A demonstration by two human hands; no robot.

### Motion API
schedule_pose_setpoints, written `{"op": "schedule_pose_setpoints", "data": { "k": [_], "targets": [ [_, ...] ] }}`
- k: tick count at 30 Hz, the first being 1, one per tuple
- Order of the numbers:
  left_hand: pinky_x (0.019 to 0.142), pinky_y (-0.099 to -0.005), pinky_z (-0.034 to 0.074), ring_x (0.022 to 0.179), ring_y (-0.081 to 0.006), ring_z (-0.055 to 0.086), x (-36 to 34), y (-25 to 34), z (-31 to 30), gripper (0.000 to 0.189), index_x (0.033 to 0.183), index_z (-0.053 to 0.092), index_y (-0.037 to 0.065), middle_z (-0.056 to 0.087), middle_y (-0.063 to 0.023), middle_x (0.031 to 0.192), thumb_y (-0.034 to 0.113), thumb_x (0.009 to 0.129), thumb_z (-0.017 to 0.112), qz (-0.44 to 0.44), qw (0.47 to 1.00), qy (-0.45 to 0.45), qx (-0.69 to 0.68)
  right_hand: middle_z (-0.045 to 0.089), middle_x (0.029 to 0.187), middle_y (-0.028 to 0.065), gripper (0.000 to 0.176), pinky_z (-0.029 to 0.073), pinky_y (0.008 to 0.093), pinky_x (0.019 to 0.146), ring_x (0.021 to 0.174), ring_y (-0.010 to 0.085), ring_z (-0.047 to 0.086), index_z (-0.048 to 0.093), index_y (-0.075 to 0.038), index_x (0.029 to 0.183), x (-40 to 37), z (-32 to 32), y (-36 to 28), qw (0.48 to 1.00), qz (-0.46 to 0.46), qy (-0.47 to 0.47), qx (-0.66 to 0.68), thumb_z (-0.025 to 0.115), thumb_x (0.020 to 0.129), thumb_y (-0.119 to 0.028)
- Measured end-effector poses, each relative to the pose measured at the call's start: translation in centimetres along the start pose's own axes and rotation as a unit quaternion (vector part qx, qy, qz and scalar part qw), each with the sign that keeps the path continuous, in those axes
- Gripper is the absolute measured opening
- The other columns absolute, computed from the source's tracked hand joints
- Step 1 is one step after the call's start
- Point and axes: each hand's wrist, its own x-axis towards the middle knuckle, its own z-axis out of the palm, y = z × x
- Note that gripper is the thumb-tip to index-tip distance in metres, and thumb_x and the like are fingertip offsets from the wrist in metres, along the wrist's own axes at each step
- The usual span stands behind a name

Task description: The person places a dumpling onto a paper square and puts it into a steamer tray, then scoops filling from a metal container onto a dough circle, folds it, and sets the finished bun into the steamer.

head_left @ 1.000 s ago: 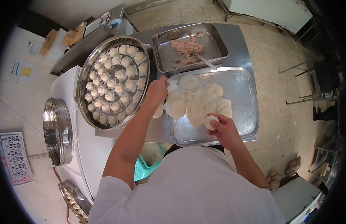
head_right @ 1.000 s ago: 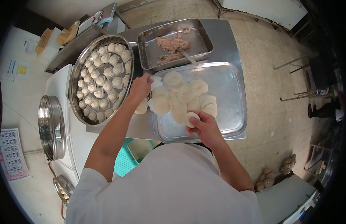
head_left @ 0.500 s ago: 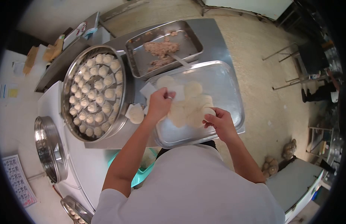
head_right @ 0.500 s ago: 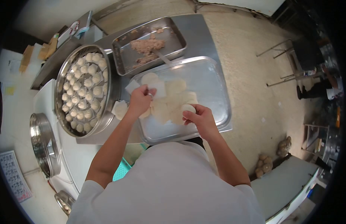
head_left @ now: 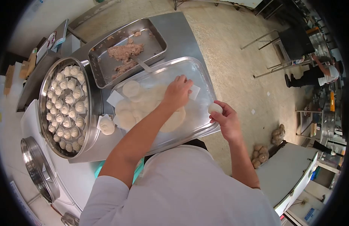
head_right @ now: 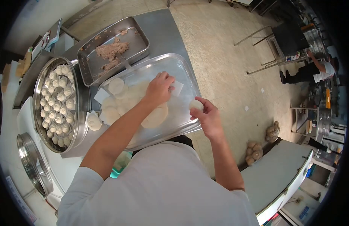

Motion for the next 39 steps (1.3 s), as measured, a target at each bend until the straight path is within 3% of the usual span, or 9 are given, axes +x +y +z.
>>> {"op": "schedule_pose_setpoints", "data": {
  "k": [5, 9, 15, 18, 21, 26, 30, 35, 39],
  "targets": [
    [0.088, -0.0398, 0.050, 0.103, -0.0251, 0.062, 0.1, 0.0, -2.3, 0.007, 0.080, 0.073, 0.010, 0.065, -0.0043, 0.094, 0.007, 0.075, 0.070, 0.020, 0.991, -0.127, 0.027, 0.070, 0.089, 0.0098, 0.050, 0.058, 0.0291, 0.065, 0.074, 0.0127, 0.066, 0.060, 0.010, 0.130, 3.0, 0.3, -0.2, 0.990, -0.024, -0.019, -0.137, 0.077, 0.086, -0.008],
    [0.096, -0.0400, 0.046, 0.110, -0.0240, 0.061, -0.5, -0.8, -3.0, 0.020, 0.092, 0.075, 0.009, 0.070, -0.0023, 0.113, 0.003, 0.074, 0.068, 0.059, 0.983, -0.156, 0.080, 0.073, 0.088, 0.0156, 0.044, 0.058, 0.0340, 0.067, 0.074, 0.0203, 0.070, 0.065, 0.007, 0.122, 6.1, 1.2, -0.6, 0.933, -0.147, -0.025, -0.328, 0.078, 0.083, -0.010],
    [0.100, -0.0384, 0.044, 0.116, -0.0217, 0.059, -1.6, -0.8, -3.8, 0.029, 0.101, 0.077, 0.009, 0.070, -0.0009, 0.120, 0.003, 0.075, 0.067, 0.068, 0.981, -0.159, 0.090, 0.071, 0.107, 0.0238, 0.041, 0.057, 0.0441, 0.084, 0.096, 0.0408, 0.069, 0.068, 0.001, 0.119, 9.4, 3.3, -0.2, 0.869, -0.263, -0.114, -0.404, 0.077, 0.081, -0.010],
    [0.101, -0.0378, 0.043, 0.116, -0.0208, 0.059, -1.6, -0.7, -3.9, 0.029, 0.101, 0.077, 0.009, 0.070, -0.0006, 0.121, 0.003, 0.074, 0.066, 0.063, 0.983, -0.156, 0.079, 0.068, 0.110, 0.0230, 0.040, 0.055, 0.0467, 0.088, 0.101, 0.0410, 0.067, 0.067, -0.001, 0.120, 10.7, 4.3, 0.5, 0.818, -0.288, -0.141, -0.478, 0.075, 0.082, -0.012],
    [0.101, -0.0376, 0.043, 0.117, -0.0199, 0.059, -1.6, -0.7, -4.0, 0.032, 0.102, 0.077, 0.010, 0.070, -0.0001, 0.121, 0.002, 0.073, 0.065, 0.053, 0.981, -0.168, 0.078, 0.068, 0.109, 0.0220, 0.042, 0.055, 0.0465, 0.087, 0.099, 0.0414, 0.066, 0.067, 0.001, 0.120, 11.5, 5.4, 1.1, 0.790, -0.238, -0.161, -0.541, 0.076, 0.080, -0.010],
    [0.101, -0.0379, 0.043, 0.118, -0.0191, 0.059, -1.8, -1.0, -3.9, 0.031, 0.101, 0.077, 0.010, 0.070, 0.0007, 0.120, 0.002, 0.073, 0.065, 0.041, 0.984, -0.159, 0.070, 0.067, 0.108, 0.0211, 0.047, 0.056, 0.0451, 0.085, 0.095, 0.0396, 0.067, 0.065, 0.002, 0.124, 11.4, 5.3, 0.8, 0.789, -0.272, -0.148, -0.531, 0.076, 0.080, -0.011],
    [0.101, -0.0402, 0.043, 0.116, -0.0241, 0.060, -1.9, -1.1, -3.9, 0.035, 0.109, 0.073, 0.008, 0.070, -0.0055, 0.120, 0.000, 0.076, 0.063, 0.021, 0.988, -0.149, 0.033, 0.067, 0.108, 0.0206, 0.051, 0.057, 0.0427, 0.081, 0.091, 0.0365, 0.068, 0.064, 0.002, 0.126, 11.3, 5.0, 1.1, 0.799, -0.290, -0.142, -0.507, 0.079, 0.079, -0.010],
    [0.101, -0.0436, 0.044, 0.112, -0.0320, 0.062, -2.8, 0.0, -3.6, 0.043, 0.120, 0.066, 0.007, 0.070, -0.0133, 0.114, -0.003, 0.078, 0.060, -0.009, 0.996, -0.076, -0.050, 0.067, 0.109, 0.0192, 0.041, 0.057, 0.0441, 0.082, 0.094, 0.0374, 0.068, 0.068, -0.001, 0.119, 10.8, 4.4, 1.4, 0.829, -0.286, -0.128, -0.464, 0.078, 0.081, -0.009],
    [0.098, -0.0441, 0.046, 0.110, -0.0329, 0.063, -3.2, 0.4, -3.0, 0.039, 0.116, 0.068, 0.005, 0.070, -0.0133, 0.111, -0.003, 0.079, 0.059, -0.018, 0.996, -0.062, -0.061, 0.066, 0.112, 0.0175, 0.033, 0.058, 0.0441, 0.083, 0.097, 0.0377, 0.068, 0.070, -0.002, 0.113, 10.4, 4.4, 1.8, 0.830, -0.308, -0.121, -0.450, 0.077, 0.081, -0.010]
  ]
}}
